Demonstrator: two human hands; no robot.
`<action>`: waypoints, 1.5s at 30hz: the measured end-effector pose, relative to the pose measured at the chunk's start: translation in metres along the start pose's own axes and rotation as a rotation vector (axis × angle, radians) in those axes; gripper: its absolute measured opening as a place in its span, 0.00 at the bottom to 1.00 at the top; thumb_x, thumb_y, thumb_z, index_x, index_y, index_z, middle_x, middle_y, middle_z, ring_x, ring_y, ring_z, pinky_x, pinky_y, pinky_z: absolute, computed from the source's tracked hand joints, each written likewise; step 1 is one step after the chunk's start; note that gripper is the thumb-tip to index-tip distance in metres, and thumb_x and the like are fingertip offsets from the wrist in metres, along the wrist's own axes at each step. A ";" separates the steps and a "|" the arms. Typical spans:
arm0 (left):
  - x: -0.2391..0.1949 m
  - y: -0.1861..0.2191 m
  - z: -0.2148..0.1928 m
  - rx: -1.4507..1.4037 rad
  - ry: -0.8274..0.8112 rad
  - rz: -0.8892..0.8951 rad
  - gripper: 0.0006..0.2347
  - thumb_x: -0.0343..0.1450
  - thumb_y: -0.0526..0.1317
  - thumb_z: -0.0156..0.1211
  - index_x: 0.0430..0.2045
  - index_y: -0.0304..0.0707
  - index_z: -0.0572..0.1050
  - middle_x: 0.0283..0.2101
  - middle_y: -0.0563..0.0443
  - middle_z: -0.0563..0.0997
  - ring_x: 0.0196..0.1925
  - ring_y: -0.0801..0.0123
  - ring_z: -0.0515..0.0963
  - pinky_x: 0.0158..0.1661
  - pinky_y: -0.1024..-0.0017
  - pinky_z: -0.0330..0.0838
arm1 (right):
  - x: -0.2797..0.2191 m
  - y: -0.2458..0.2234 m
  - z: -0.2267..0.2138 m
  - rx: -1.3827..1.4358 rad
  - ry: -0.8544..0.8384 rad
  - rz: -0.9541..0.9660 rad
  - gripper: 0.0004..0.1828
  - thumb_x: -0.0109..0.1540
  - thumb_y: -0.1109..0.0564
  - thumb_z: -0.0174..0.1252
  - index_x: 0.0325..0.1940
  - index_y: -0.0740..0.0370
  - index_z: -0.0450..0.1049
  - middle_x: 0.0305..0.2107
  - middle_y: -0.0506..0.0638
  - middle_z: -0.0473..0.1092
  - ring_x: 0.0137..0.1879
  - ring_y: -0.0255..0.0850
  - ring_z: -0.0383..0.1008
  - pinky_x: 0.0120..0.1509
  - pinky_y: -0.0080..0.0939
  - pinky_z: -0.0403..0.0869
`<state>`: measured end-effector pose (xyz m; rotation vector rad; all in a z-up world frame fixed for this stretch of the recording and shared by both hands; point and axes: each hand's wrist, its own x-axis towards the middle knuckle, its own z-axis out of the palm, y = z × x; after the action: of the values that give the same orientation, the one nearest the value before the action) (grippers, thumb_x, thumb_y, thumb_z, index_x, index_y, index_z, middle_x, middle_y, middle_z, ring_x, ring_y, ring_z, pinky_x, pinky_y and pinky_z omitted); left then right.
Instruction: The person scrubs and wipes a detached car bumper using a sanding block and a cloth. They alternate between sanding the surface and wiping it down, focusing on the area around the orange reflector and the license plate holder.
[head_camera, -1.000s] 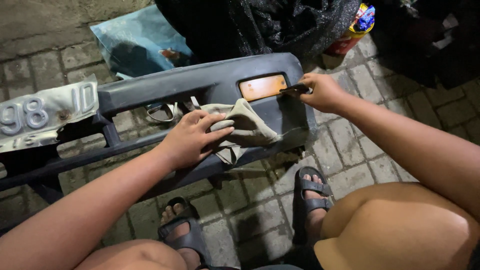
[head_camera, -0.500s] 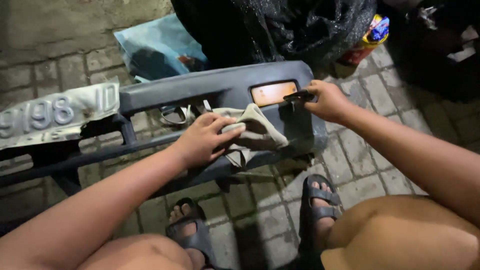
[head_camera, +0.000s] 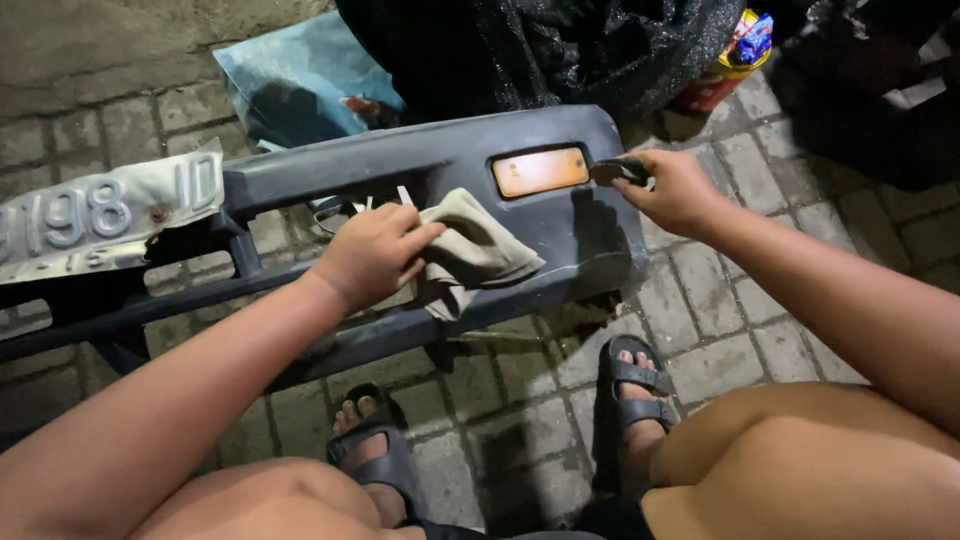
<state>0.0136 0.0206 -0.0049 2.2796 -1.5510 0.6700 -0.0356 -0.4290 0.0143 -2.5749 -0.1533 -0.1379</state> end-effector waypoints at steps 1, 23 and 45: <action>-0.002 0.002 -0.001 -0.002 -0.078 -0.061 0.17 0.62 0.48 0.65 0.44 0.47 0.77 0.36 0.51 0.72 0.37 0.56 0.77 0.37 0.61 0.74 | -0.004 0.001 -0.001 0.031 0.004 0.069 0.17 0.62 0.58 0.67 0.55 0.60 0.79 0.37 0.60 0.78 0.46 0.56 0.79 0.44 0.49 0.77; 0.011 0.000 -0.026 -0.256 -0.384 -0.444 0.20 0.62 0.41 0.50 0.49 0.40 0.70 0.37 0.42 0.72 0.45 0.44 0.77 0.42 0.53 0.75 | 0.026 -0.089 0.022 0.099 -0.052 -0.196 0.15 0.57 0.61 0.68 0.48 0.54 0.78 0.39 0.53 0.79 0.49 0.55 0.79 0.53 0.52 0.76; 0.013 -0.002 -0.026 -0.203 -0.430 -0.392 0.21 0.62 0.42 0.48 0.50 0.41 0.69 0.37 0.45 0.71 0.43 0.46 0.77 0.42 0.56 0.76 | 0.041 -0.063 0.019 -0.400 -0.039 -0.691 0.06 0.63 0.49 0.56 0.40 0.46 0.77 0.33 0.46 0.75 0.41 0.48 0.76 0.41 0.46 0.74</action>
<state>0.0137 0.0236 0.0237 2.5653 -1.1951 -0.0824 -0.0019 -0.3624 0.0362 -2.7981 -1.1279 -0.4046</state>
